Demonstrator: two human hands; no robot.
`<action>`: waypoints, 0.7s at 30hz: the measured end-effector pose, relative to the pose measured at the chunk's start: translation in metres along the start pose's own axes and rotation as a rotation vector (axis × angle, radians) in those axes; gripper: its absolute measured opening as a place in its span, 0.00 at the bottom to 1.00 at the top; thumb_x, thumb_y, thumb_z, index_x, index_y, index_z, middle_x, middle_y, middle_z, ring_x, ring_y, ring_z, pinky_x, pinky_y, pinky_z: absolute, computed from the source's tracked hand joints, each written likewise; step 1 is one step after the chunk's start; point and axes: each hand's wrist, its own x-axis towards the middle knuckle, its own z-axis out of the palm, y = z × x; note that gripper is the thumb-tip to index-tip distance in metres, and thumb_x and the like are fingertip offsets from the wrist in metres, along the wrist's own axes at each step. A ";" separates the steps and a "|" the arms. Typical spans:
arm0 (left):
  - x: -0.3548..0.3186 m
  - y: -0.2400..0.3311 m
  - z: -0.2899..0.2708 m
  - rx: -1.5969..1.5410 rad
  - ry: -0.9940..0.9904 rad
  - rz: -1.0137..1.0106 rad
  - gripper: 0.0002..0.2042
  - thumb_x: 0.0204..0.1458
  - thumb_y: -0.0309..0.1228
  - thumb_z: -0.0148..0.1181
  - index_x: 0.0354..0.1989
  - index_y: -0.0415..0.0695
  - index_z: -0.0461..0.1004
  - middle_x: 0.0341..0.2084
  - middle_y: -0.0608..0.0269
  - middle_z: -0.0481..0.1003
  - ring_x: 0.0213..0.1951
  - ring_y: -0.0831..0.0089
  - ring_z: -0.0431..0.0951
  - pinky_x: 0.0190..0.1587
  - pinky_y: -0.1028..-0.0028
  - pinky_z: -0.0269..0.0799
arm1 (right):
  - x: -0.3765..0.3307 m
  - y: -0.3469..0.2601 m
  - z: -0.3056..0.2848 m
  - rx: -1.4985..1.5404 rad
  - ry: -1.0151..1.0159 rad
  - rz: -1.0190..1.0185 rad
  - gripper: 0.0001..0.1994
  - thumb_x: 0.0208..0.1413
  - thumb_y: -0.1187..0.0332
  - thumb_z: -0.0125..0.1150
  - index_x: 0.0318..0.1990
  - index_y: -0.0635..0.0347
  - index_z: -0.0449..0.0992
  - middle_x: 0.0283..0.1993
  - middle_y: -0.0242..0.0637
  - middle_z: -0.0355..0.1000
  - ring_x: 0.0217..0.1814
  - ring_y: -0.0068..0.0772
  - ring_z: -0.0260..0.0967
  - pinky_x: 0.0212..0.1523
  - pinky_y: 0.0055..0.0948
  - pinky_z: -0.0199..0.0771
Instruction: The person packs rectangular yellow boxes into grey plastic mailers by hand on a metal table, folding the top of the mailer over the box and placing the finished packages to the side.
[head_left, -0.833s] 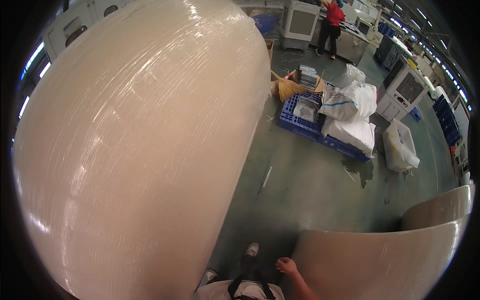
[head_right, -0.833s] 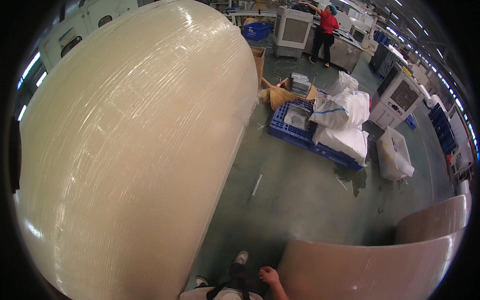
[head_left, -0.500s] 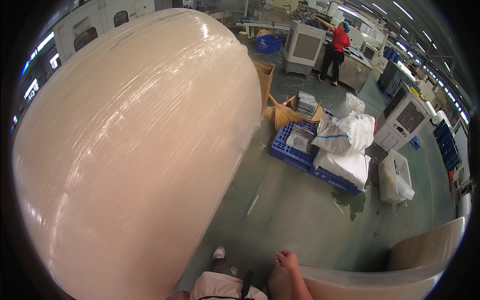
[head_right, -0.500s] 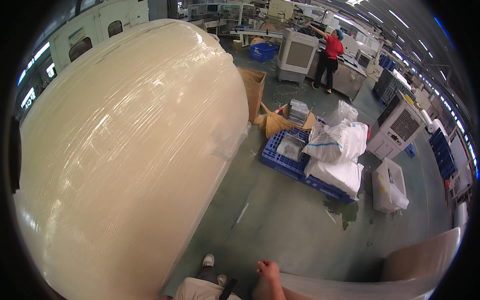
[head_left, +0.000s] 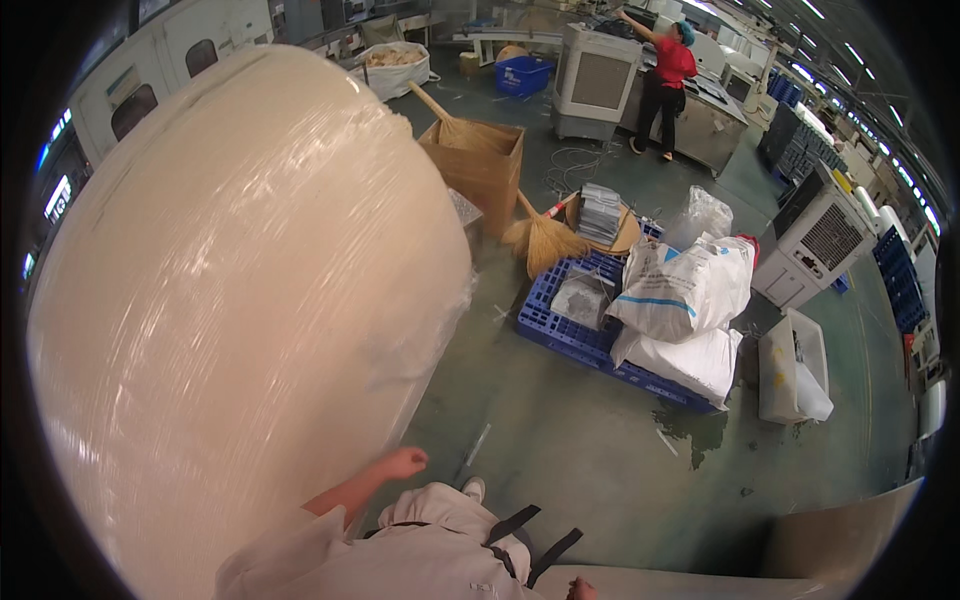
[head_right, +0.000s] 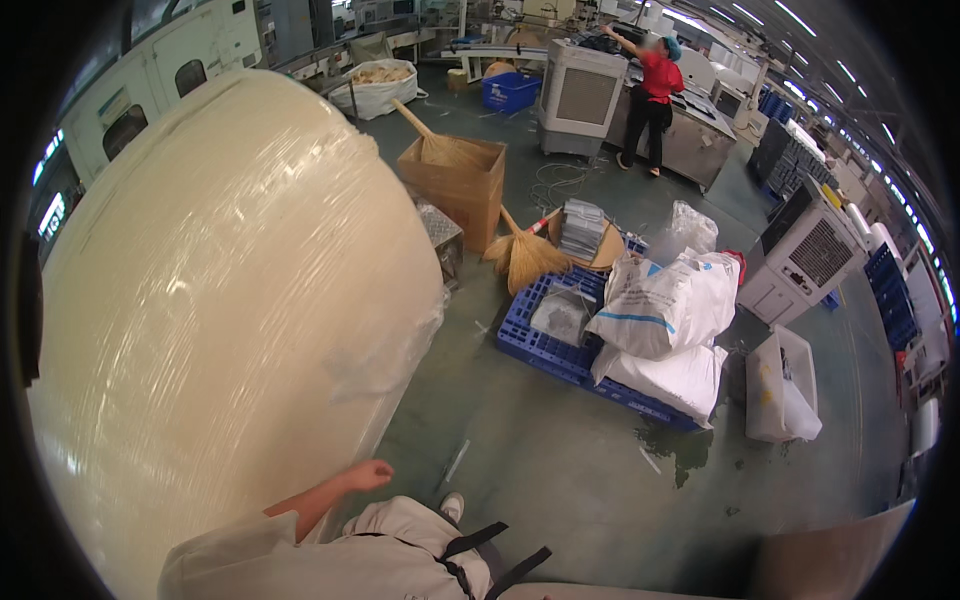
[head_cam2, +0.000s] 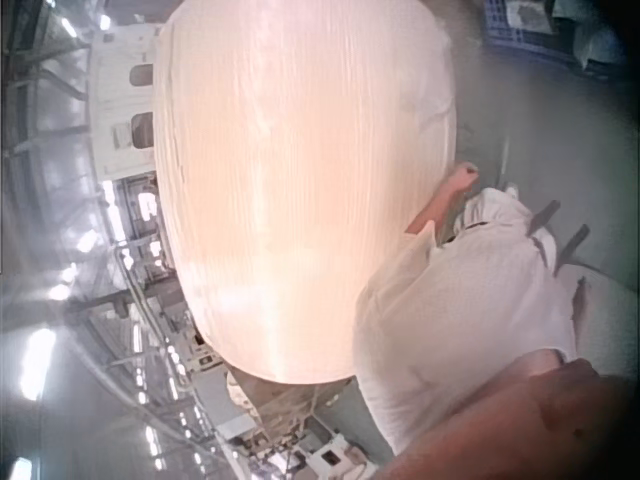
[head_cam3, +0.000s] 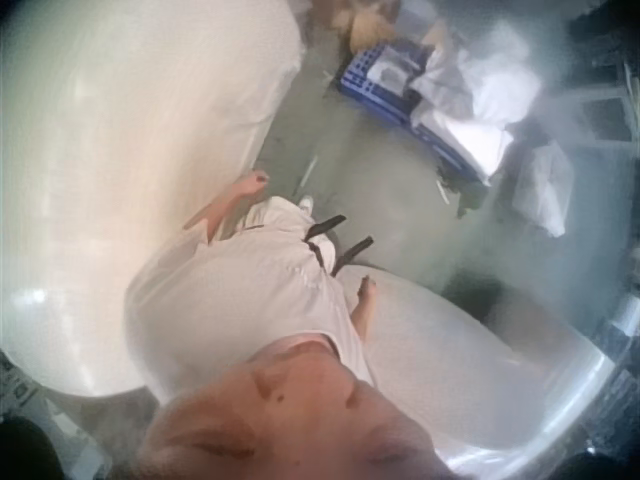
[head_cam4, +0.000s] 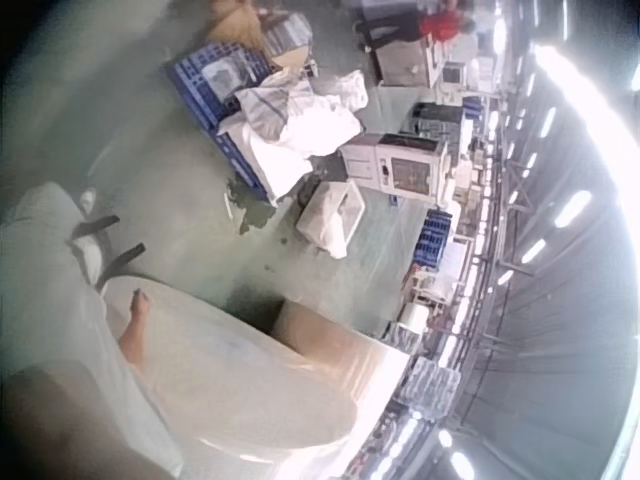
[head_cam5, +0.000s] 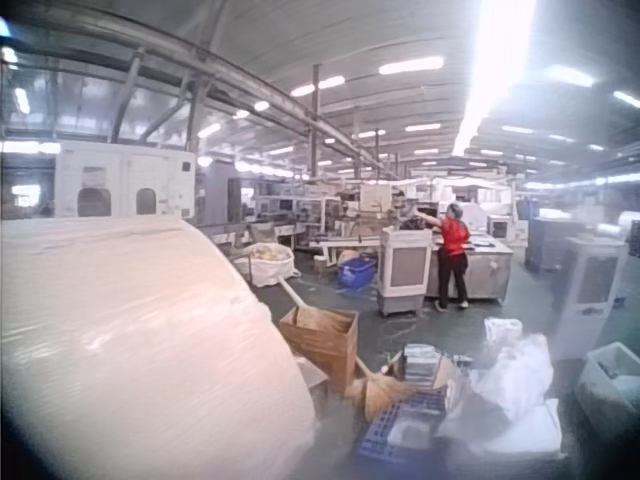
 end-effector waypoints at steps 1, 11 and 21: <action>0.033 0.027 -0.026 -0.020 0.040 0.169 0.13 0.54 0.31 0.54 0.46 0.40 0.71 0.36 0.60 0.76 0.37 0.74 0.76 0.42 0.71 0.72 | -0.001 -0.025 0.025 -0.016 0.008 -0.015 0.18 0.58 0.55 0.52 0.42 0.61 0.75 0.24 0.31 0.69 0.20 0.23 0.62 0.18 0.24 0.60; 0.183 0.140 -0.133 0.195 0.052 0.071 0.13 0.49 0.35 0.59 0.41 0.41 0.75 0.34 0.59 0.78 0.36 0.71 0.77 0.42 0.70 0.72 | 0.087 -0.190 0.112 0.442 -0.264 0.114 0.17 0.53 0.57 0.57 0.35 0.66 0.77 0.22 0.34 0.69 0.19 0.25 0.64 0.18 0.27 0.63; 0.201 0.086 -0.109 -0.021 0.122 -0.224 0.08 0.47 0.31 0.53 0.30 0.41 0.73 0.27 0.58 0.75 0.29 0.71 0.72 0.36 0.68 0.69 | 0.264 -0.601 0.031 -0.155 -0.299 -0.172 0.16 0.51 0.64 0.58 0.45 0.63 0.74 0.31 0.35 0.73 0.23 0.28 0.72 0.18 0.26 0.69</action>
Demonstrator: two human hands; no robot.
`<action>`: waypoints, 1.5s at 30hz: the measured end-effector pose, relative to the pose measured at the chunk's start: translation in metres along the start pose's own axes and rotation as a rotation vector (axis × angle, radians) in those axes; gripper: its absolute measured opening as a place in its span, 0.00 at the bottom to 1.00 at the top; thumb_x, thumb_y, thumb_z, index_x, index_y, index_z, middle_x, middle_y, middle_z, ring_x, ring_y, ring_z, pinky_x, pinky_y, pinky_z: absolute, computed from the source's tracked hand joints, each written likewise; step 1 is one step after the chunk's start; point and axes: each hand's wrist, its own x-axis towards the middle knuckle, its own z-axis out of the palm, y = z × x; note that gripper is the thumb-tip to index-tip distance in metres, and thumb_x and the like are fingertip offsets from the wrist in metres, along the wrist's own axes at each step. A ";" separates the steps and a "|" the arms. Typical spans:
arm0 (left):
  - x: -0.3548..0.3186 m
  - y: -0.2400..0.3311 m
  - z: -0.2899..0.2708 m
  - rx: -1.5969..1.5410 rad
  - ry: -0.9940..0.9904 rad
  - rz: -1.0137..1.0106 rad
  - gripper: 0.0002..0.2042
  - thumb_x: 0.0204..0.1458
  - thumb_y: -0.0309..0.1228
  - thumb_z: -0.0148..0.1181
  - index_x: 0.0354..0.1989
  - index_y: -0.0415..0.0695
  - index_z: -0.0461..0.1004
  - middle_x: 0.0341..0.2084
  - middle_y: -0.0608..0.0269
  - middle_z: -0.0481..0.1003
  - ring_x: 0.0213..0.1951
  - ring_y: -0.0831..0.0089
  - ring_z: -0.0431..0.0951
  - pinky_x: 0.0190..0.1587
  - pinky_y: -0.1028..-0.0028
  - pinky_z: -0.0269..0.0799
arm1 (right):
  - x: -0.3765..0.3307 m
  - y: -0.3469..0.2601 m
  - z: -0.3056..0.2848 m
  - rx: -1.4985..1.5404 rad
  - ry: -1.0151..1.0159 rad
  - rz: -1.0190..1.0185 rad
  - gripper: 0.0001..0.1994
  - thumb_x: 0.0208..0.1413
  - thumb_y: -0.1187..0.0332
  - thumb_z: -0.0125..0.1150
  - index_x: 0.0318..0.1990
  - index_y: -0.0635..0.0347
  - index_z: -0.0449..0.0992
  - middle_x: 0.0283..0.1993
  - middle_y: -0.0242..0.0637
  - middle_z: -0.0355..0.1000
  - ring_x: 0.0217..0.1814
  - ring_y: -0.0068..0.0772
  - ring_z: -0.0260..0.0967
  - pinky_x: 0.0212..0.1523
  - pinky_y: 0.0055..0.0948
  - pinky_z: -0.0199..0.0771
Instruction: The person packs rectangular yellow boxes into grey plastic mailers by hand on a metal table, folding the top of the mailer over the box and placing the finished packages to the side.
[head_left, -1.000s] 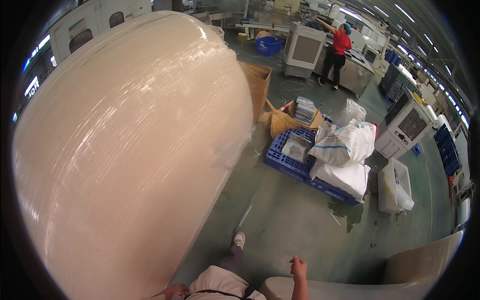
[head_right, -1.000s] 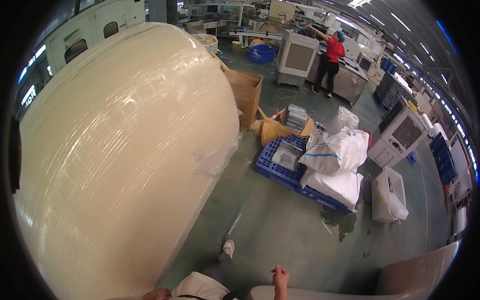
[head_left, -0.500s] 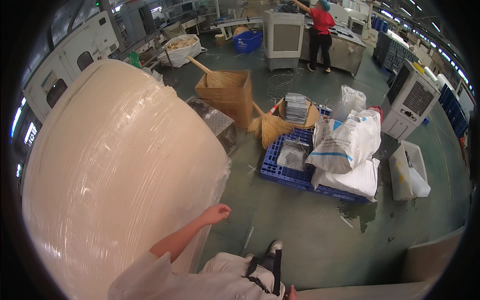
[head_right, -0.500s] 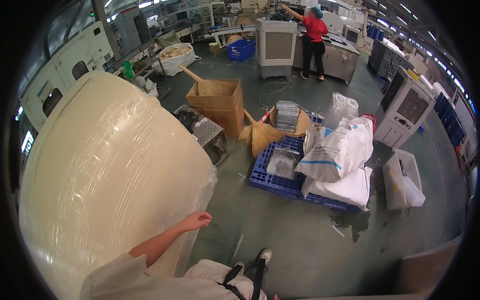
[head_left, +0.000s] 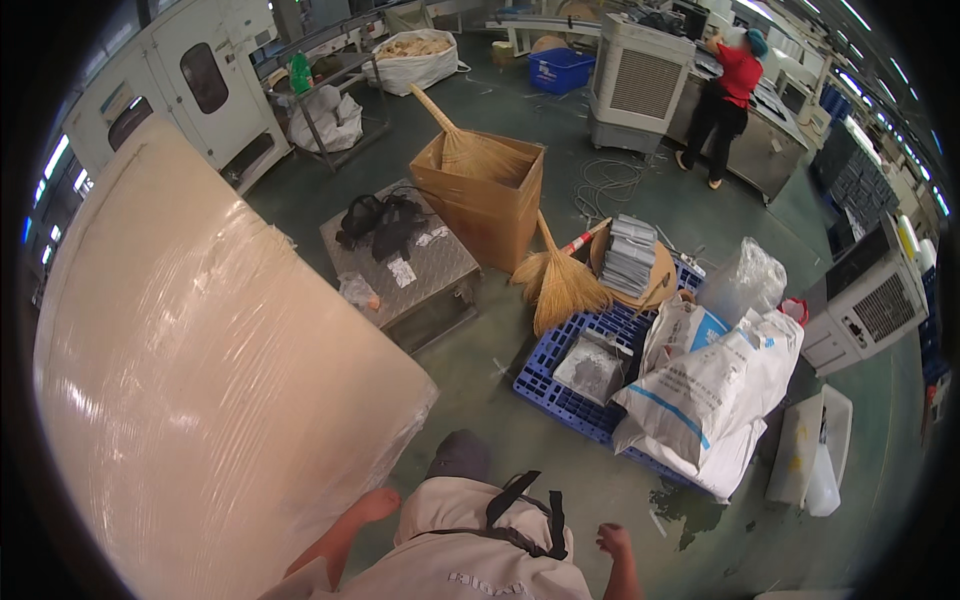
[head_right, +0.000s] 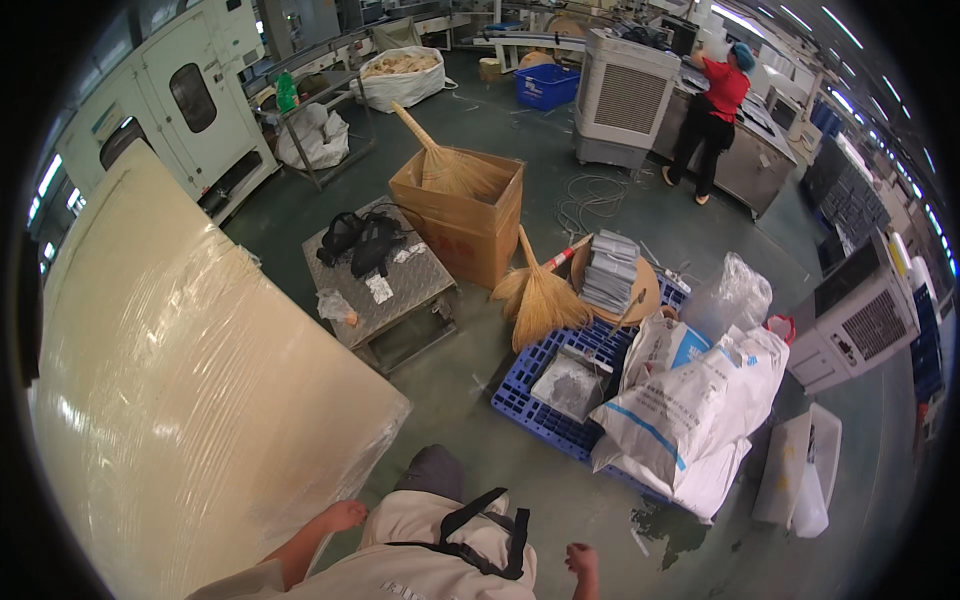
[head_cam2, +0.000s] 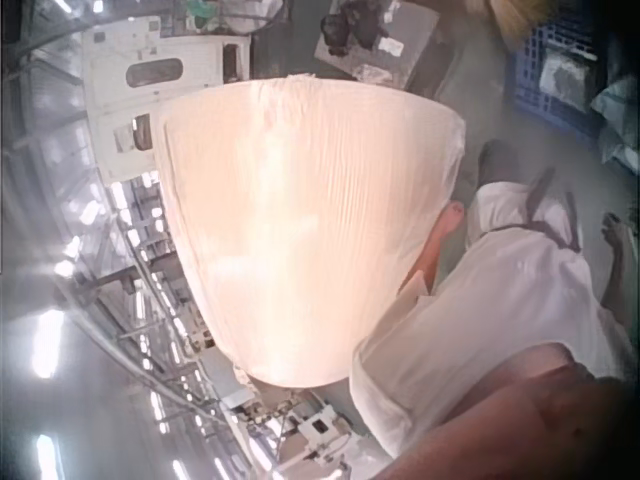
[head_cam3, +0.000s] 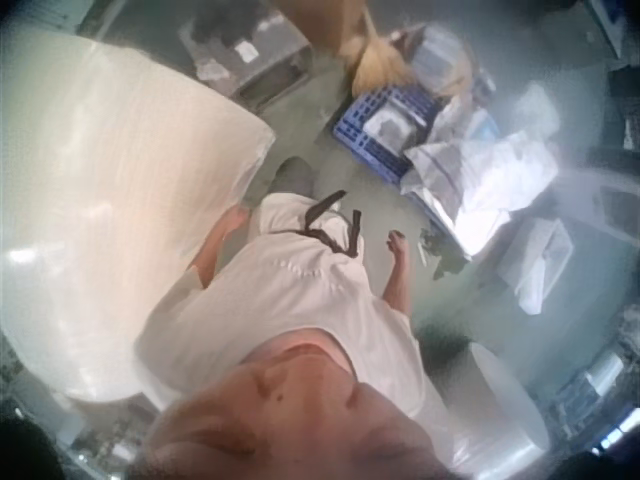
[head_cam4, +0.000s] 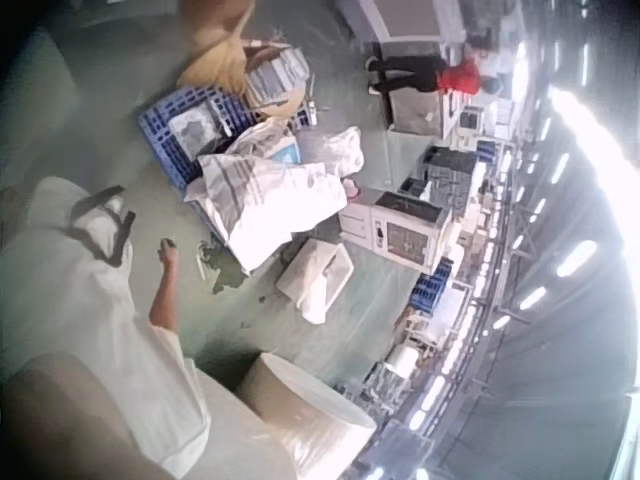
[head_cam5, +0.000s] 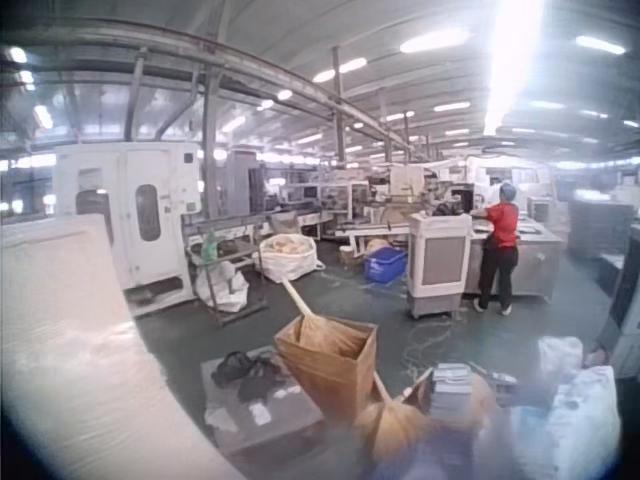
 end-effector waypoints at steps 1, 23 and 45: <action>0.004 0.019 -0.003 -0.094 0.066 0.022 0.08 0.49 0.30 0.54 0.34 0.40 0.74 0.29 0.61 0.76 0.32 0.74 0.74 0.39 0.70 0.70 | 0.012 -0.060 -0.010 0.032 0.002 -0.067 0.16 0.51 0.65 0.58 0.45 0.64 0.74 0.30 0.36 0.73 0.23 0.29 0.72 0.18 0.24 0.69; 0.522 0.261 -0.339 -0.296 0.242 0.021 0.13 0.46 0.34 0.60 0.40 0.43 0.76 0.35 0.58 0.78 0.39 0.69 0.78 0.43 0.71 0.73 | 0.186 -0.599 0.049 -0.175 0.038 0.027 0.13 0.53 0.65 0.56 0.43 0.62 0.75 0.29 0.34 0.74 0.23 0.26 0.72 0.20 0.24 0.70; 0.933 0.774 -0.530 -0.515 -0.024 0.115 0.12 0.56 0.30 0.55 0.46 0.39 0.71 0.40 0.61 0.76 0.42 0.75 0.76 0.46 0.74 0.71 | 0.585 -1.206 -0.169 -0.232 0.132 -0.139 0.08 0.52 0.68 0.52 0.34 0.62 0.72 0.24 0.32 0.70 0.15 0.23 0.64 0.12 0.21 0.60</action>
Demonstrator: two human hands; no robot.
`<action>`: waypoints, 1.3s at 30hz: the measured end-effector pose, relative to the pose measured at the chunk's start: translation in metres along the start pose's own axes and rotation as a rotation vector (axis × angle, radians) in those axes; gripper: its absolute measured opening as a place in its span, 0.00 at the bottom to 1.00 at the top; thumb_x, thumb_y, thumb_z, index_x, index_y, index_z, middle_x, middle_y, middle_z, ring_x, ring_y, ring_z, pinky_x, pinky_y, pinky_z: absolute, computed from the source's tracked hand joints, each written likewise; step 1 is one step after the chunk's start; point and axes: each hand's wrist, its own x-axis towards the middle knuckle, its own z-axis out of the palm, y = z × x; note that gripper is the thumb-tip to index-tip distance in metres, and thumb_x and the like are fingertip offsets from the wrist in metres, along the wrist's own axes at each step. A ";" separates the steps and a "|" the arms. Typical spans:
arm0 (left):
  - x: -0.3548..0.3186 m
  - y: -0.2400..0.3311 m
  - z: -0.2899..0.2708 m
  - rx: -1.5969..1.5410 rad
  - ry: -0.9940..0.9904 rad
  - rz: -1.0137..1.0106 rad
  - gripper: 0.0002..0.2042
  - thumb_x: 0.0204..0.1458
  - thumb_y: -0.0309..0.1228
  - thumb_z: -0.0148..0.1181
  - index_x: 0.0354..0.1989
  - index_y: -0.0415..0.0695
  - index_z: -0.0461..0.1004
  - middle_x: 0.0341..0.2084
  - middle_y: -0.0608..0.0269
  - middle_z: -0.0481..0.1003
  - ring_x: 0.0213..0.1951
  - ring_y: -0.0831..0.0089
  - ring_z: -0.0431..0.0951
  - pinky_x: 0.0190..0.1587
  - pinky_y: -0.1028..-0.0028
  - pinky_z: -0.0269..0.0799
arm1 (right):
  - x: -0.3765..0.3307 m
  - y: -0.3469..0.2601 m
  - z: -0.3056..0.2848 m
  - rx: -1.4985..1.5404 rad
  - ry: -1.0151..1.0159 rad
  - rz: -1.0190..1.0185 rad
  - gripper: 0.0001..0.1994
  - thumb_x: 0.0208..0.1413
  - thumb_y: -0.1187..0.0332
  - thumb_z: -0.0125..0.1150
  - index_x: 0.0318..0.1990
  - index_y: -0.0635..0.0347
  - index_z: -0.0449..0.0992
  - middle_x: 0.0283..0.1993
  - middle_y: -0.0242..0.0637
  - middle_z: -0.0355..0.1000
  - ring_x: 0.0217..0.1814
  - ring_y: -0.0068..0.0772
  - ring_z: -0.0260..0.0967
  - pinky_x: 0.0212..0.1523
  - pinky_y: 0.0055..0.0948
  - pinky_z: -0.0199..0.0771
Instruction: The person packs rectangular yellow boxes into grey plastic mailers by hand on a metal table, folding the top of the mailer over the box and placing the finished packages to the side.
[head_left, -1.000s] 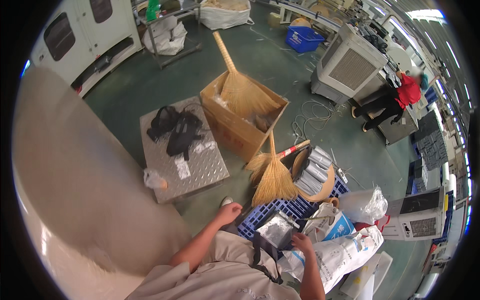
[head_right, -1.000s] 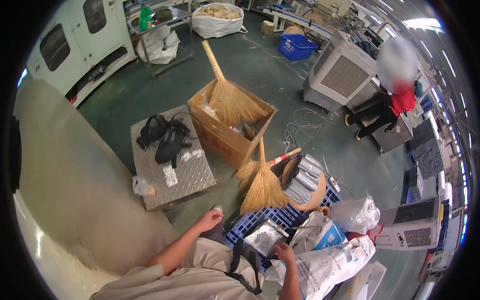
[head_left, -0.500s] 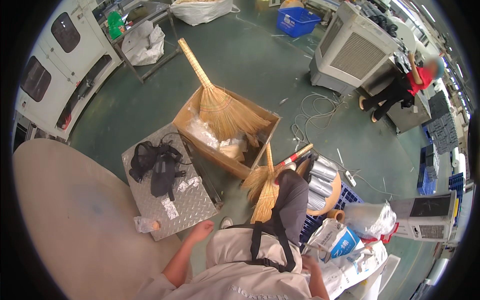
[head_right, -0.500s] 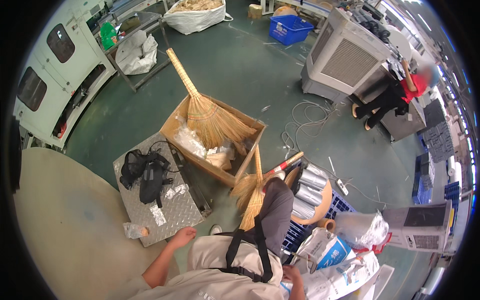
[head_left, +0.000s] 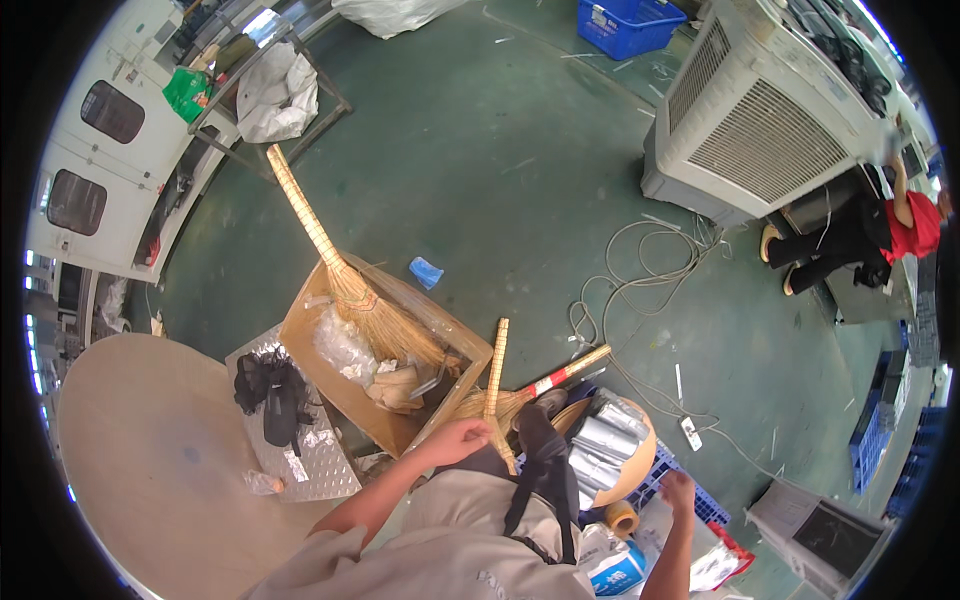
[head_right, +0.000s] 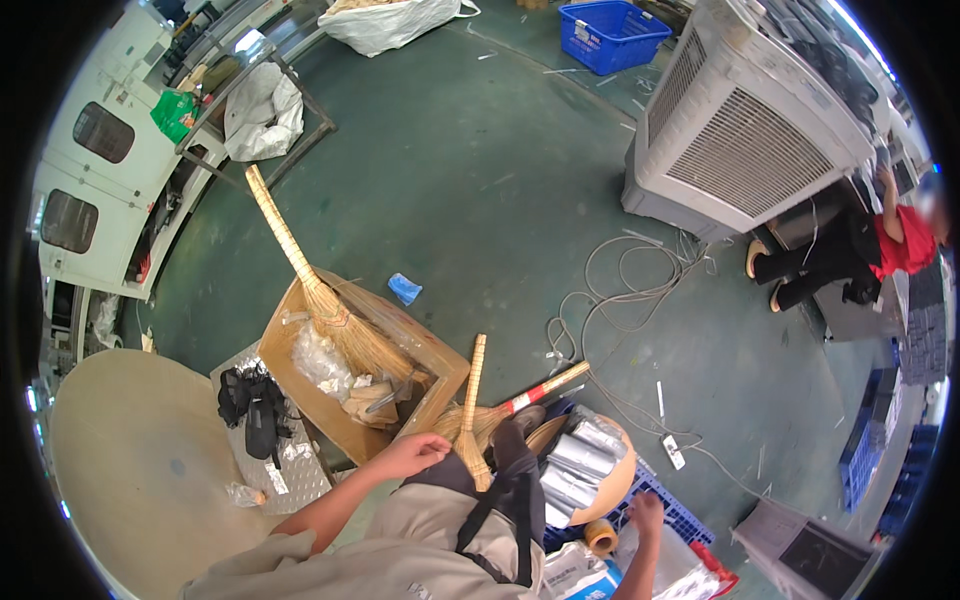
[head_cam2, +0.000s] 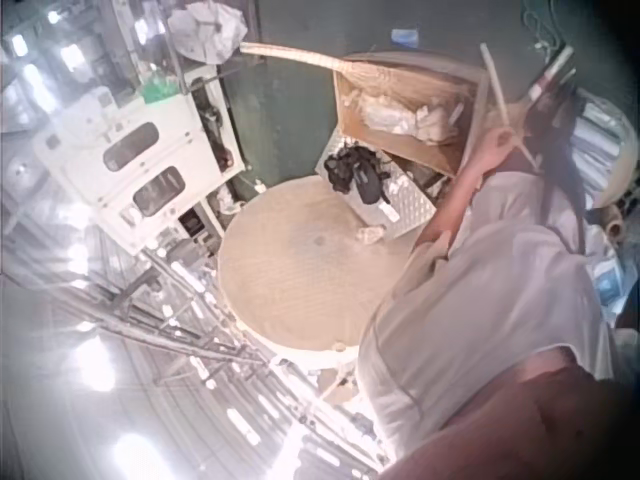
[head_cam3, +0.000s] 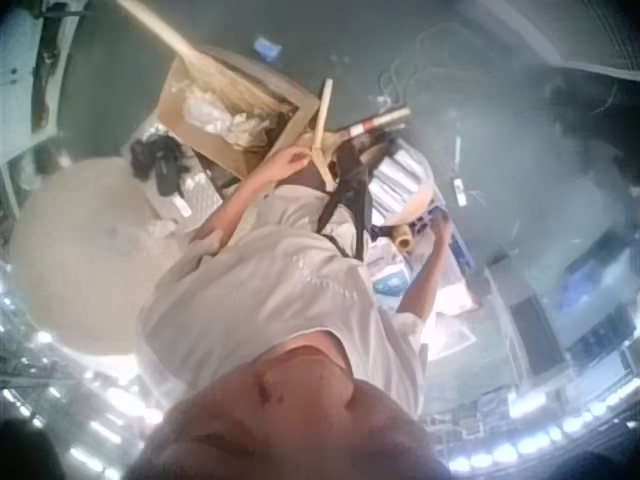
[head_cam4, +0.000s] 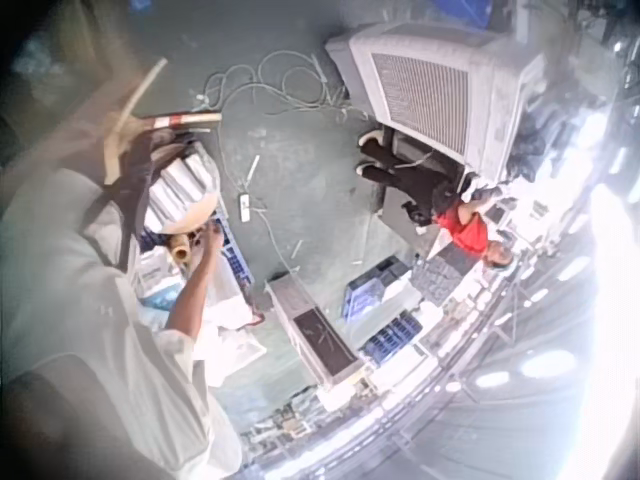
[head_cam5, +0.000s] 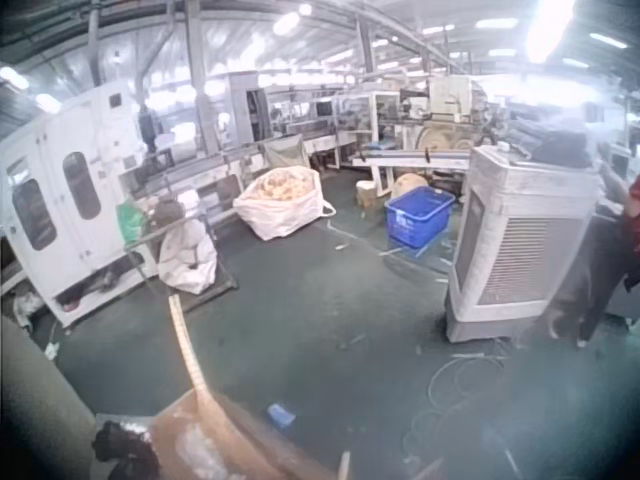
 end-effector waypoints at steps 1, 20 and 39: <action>0.016 0.018 0.004 0.017 -0.019 0.022 0.12 0.55 0.31 0.55 0.45 0.40 0.72 0.39 0.61 0.76 0.42 0.73 0.76 0.46 0.73 0.71 | 0.017 -0.049 -0.007 -0.194 -0.020 -0.126 0.08 0.51 0.68 0.52 0.34 0.63 0.74 0.24 0.32 0.71 0.17 0.21 0.66 0.14 0.20 0.61; 0.288 0.091 -0.235 0.237 0.384 -0.202 0.11 0.41 0.31 0.52 0.28 0.39 0.78 0.27 0.45 0.76 0.33 0.50 0.77 0.35 0.57 0.70 | 0.174 -0.474 0.050 -0.825 -0.390 -0.158 0.21 0.58 0.58 0.52 0.52 0.64 0.69 0.50 0.48 0.70 0.41 0.37 0.70 0.36 0.35 0.71; 0.288 0.124 -0.359 -0.265 0.655 -0.770 0.16 0.47 0.47 0.53 0.27 0.49 0.79 0.20 0.61 0.76 0.21 0.66 0.76 0.26 0.67 0.71 | 0.303 -0.902 0.399 -1.084 -0.804 -0.489 0.21 0.58 0.58 0.49 0.55 0.61 0.68 0.57 0.51 0.64 0.54 0.46 0.63 0.50 0.40 0.66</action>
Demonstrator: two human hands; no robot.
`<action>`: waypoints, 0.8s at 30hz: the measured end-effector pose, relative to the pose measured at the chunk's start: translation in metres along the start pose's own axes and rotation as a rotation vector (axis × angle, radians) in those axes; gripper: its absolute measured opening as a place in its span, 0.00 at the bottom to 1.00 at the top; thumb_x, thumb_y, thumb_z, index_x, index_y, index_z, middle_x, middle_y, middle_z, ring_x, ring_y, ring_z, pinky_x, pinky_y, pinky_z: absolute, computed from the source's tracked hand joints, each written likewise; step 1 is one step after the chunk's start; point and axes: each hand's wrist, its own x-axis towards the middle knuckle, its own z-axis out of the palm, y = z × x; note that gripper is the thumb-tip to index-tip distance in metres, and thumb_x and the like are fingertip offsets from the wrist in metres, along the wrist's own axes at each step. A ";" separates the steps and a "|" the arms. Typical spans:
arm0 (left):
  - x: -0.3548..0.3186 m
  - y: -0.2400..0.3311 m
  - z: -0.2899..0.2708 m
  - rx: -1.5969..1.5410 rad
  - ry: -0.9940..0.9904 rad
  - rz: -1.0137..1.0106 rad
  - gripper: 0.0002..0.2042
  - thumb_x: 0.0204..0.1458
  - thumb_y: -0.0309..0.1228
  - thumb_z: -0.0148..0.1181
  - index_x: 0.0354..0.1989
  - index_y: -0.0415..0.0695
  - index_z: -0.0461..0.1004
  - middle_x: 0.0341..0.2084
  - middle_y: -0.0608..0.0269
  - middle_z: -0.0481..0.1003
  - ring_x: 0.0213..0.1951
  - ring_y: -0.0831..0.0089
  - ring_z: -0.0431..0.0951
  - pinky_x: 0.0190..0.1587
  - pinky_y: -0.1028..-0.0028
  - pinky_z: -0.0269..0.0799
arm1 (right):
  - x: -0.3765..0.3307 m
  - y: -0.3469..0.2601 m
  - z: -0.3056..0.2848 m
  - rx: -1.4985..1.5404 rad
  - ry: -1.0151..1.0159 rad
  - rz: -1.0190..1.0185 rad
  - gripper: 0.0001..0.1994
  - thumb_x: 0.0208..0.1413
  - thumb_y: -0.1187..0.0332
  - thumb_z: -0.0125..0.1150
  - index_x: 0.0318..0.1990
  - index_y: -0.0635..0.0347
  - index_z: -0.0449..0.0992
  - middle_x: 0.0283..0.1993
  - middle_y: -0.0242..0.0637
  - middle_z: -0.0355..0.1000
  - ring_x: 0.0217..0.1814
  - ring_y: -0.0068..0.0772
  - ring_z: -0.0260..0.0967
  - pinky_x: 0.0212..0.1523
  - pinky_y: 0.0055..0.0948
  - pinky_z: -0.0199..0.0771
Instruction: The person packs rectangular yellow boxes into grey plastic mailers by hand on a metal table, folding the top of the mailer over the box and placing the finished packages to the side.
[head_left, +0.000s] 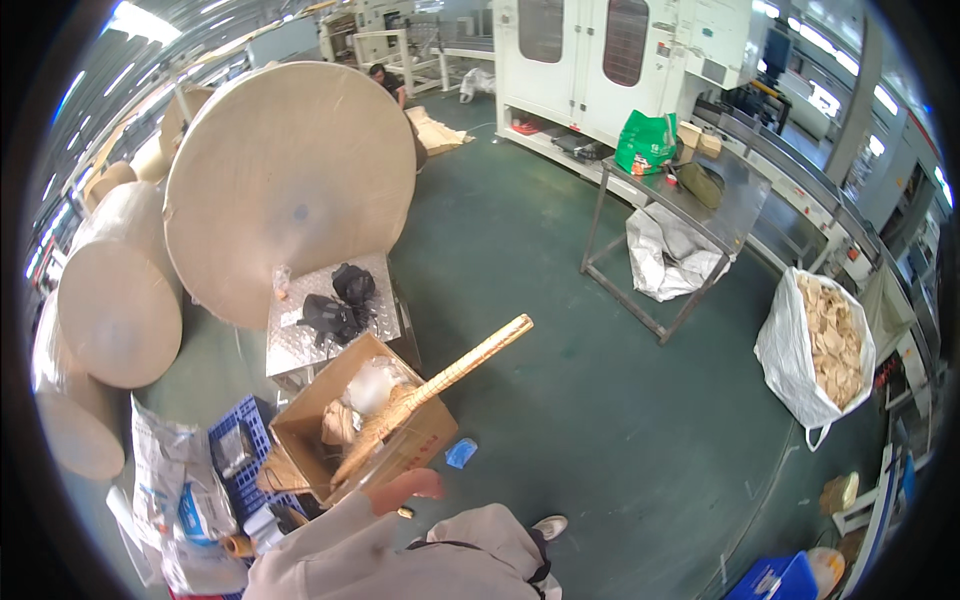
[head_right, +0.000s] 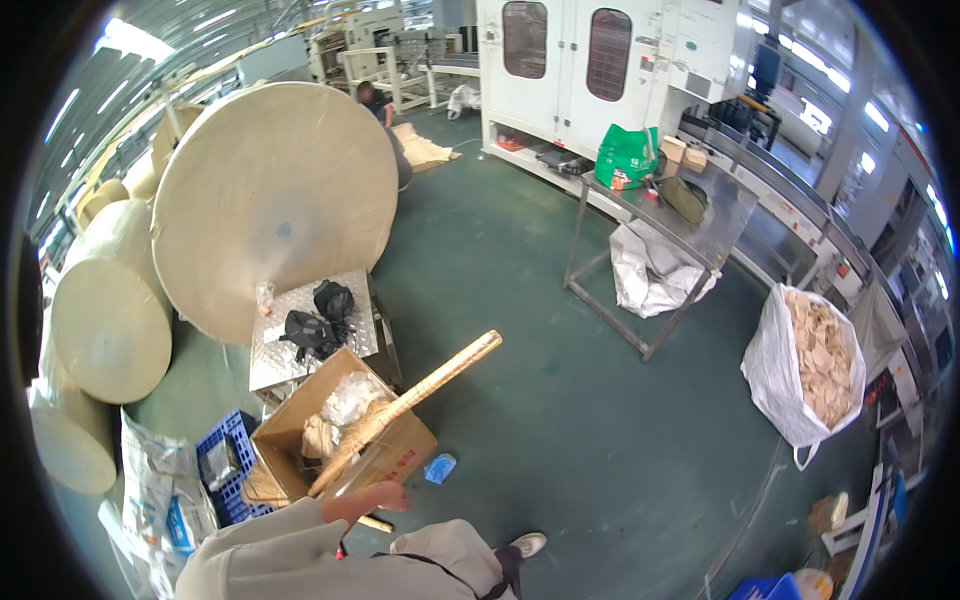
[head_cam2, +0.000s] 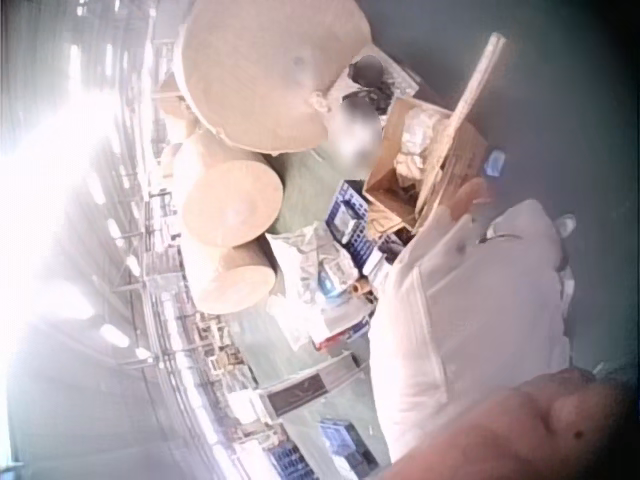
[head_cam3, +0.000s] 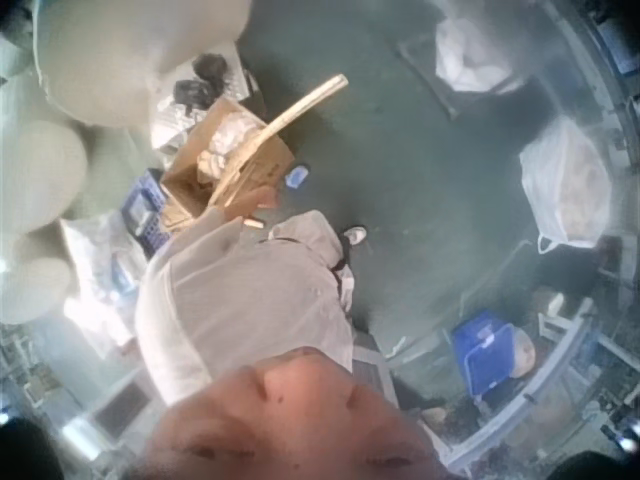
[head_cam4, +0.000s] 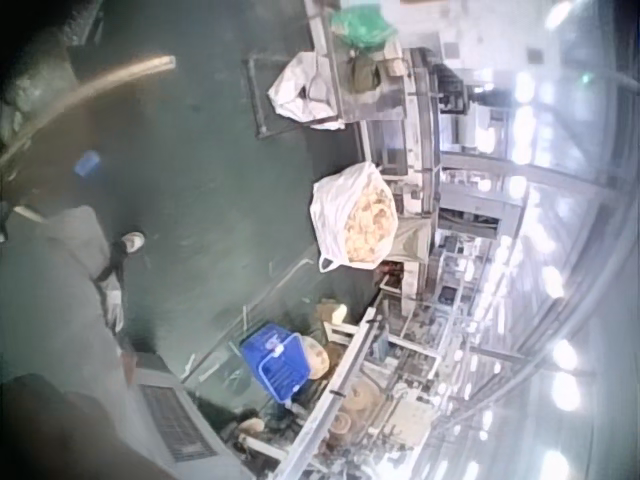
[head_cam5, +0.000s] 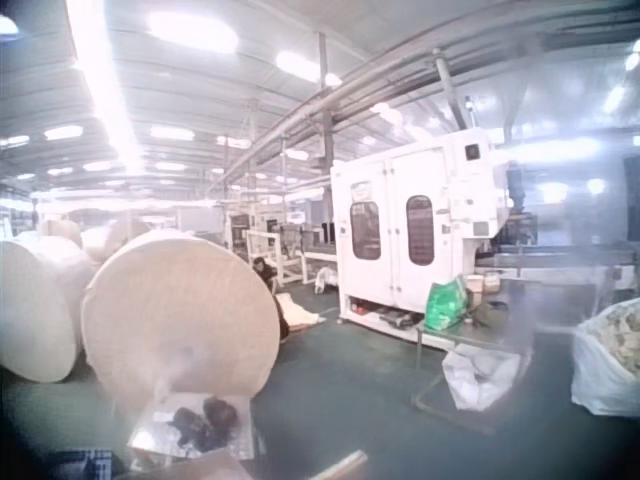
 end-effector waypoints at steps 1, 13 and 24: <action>-0.013 0.017 -0.005 -0.099 0.023 0.001 0.16 0.48 0.46 0.52 0.27 0.48 0.79 0.19 0.60 0.76 0.21 0.65 0.76 0.26 0.66 0.72 | 0.010 -0.005 -0.011 -0.034 -0.034 0.009 0.21 0.58 0.58 0.49 0.55 0.61 0.67 0.57 0.51 0.63 0.55 0.46 0.62 0.51 0.41 0.65; 0.063 0.128 -0.053 -0.857 0.255 0.006 0.11 0.50 0.37 0.48 0.29 0.44 0.75 0.18 0.68 0.74 0.19 0.75 0.73 0.20 0.76 0.67 | 0.209 -0.326 -0.210 -0.842 -0.015 -0.522 0.21 0.57 0.58 0.48 0.54 0.59 0.68 0.60 0.53 0.61 0.60 0.52 0.60 0.58 0.44 0.63; 0.163 0.111 -0.245 -0.503 0.374 0.005 0.11 0.49 0.36 0.52 0.35 0.43 0.76 0.30 0.58 0.78 0.31 0.62 0.78 0.33 0.64 0.73 | 0.236 -0.513 -0.155 -0.736 -0.001 -0.360 0.15 0.50 0.57 0.47 0.39 0.53 0.75 0.41 0.47 0.72 0.44 0.53 0.68 0.47 0.50 0.65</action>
